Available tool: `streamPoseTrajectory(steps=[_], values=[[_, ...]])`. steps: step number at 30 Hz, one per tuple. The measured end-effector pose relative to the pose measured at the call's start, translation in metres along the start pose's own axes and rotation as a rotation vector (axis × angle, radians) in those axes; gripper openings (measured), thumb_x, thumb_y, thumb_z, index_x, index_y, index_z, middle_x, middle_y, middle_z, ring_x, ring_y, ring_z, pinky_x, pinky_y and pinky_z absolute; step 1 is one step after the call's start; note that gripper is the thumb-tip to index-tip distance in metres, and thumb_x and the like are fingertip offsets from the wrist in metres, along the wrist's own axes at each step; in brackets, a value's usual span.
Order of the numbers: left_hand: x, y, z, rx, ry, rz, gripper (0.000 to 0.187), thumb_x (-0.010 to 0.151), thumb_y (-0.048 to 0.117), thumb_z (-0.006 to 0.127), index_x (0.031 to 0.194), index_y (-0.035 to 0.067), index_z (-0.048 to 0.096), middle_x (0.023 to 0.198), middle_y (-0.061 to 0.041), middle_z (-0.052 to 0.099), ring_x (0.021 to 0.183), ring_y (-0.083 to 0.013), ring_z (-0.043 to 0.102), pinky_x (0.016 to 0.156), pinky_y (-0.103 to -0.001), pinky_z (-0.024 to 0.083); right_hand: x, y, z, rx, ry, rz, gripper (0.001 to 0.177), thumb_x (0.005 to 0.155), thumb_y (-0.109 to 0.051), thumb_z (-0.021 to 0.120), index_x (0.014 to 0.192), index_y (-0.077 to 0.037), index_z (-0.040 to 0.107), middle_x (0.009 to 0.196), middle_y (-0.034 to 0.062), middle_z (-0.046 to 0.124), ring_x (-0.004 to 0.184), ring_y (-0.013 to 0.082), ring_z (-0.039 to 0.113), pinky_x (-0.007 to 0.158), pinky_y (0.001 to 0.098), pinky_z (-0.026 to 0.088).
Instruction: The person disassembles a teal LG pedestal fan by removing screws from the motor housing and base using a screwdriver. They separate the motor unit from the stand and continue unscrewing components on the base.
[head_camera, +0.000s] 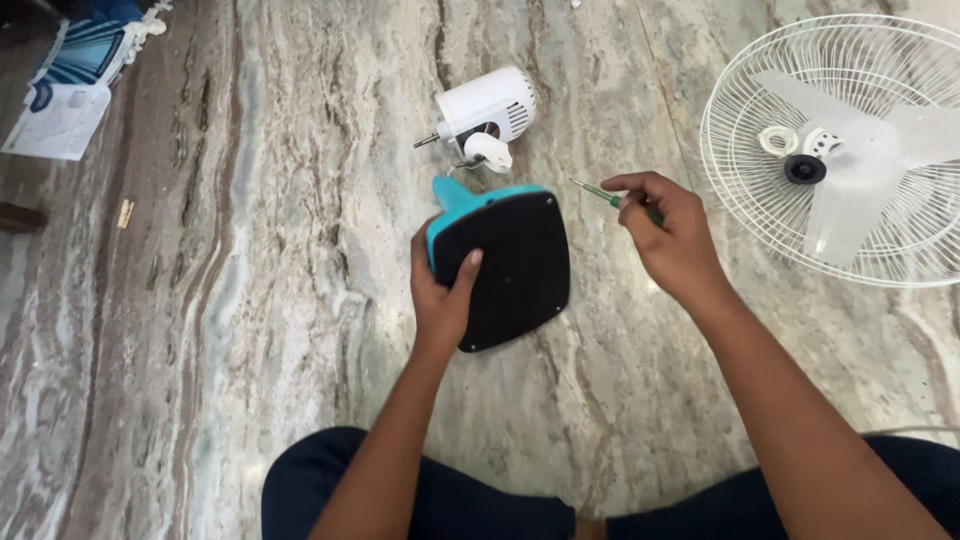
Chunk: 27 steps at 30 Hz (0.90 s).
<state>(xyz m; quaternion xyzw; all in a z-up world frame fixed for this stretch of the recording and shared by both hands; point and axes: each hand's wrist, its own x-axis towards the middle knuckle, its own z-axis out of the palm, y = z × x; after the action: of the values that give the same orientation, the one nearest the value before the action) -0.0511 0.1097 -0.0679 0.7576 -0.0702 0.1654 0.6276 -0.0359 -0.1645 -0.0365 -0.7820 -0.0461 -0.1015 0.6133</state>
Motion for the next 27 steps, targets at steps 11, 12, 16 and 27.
streamPoseTrajectory(steps=[11, 12, 16, 27], values=[[0.01, -0.015, 0.032, -0.162, 0.046, -0.073, 0.062, 0.101, 0.019, 0.07, 0.152, 0.001, 0.04, 0.14, -0.016, 0.056, 0.129, -0.0235, 0.058, 0.112, -0.036, 0.048, 0.008, -0.023, 0.008, -0.132, 0.005, 0.02, 0.02, 0.101, -0.009, 0.068, 0.119, -0.002, 0.073, 0.078, -0.0031, 0.065, 0.069, 0.0017, 0.056, 0.061, 0.0217, 0.044], [0.011, -0.014, 0.034, -0.167, 0.052, -0.072, 0.062, 0.101, 0.019, 0.07, 0.152, 0.0, 0.04, 0.141, -0.016, 0.055, 0.129, -0.0236, 0.058, 0.112, -0.036, 0.048, 0.008, -0.024, 0.009, -0.147, 0.006, 0.0, 0.02, 0.102, -0.009, 0.066, 0.12, -0.003, 0.073, 0.08, -0.004, 0.069, 0.071, 0.0005, 0.061, 0.062, 0.0207, 0.047], [0.013, -0.011, 0.034, -0.12, 0.068, -0.047, 0.06, 0.102, 0.018, 0.071, 0.151, -0.001, 0.042, 0.142, -0.017, 0.055, 0.13, -0.0241, 0.057, 0.113, -0.037, 0.047, 0.011, -0.027, 0.015, -0.247, 0.039, 0.07, 0.02, 0.101, -0.011, 0.067, 0.118, -0.004, 0.076, 0.07, 0.0001, 0.062, 0.06, 0.0043, 0.047, 0.053, 0.0246, 0.036], [0.014, -0.014, 0.033, -0.143, 0.053, -0.079, 0.061, 0.102, 0.02, 0.069, 0.152, -0.001, 0.041, 0.143, -0.017, 0.054, 0.131, -0.0241, 0.057, 0.113, -0.037, 0.048, 0.013, -0.019, 0.024, -0.16, 0.042, 0.102, 0.021, 0.104, -0.012, 0.065, 0.121, -0.004, 0.075, 0.071, -0.004, 0.057, 0.061, 0.0025, 0.042, 0.053, 0.024, 0.033]])
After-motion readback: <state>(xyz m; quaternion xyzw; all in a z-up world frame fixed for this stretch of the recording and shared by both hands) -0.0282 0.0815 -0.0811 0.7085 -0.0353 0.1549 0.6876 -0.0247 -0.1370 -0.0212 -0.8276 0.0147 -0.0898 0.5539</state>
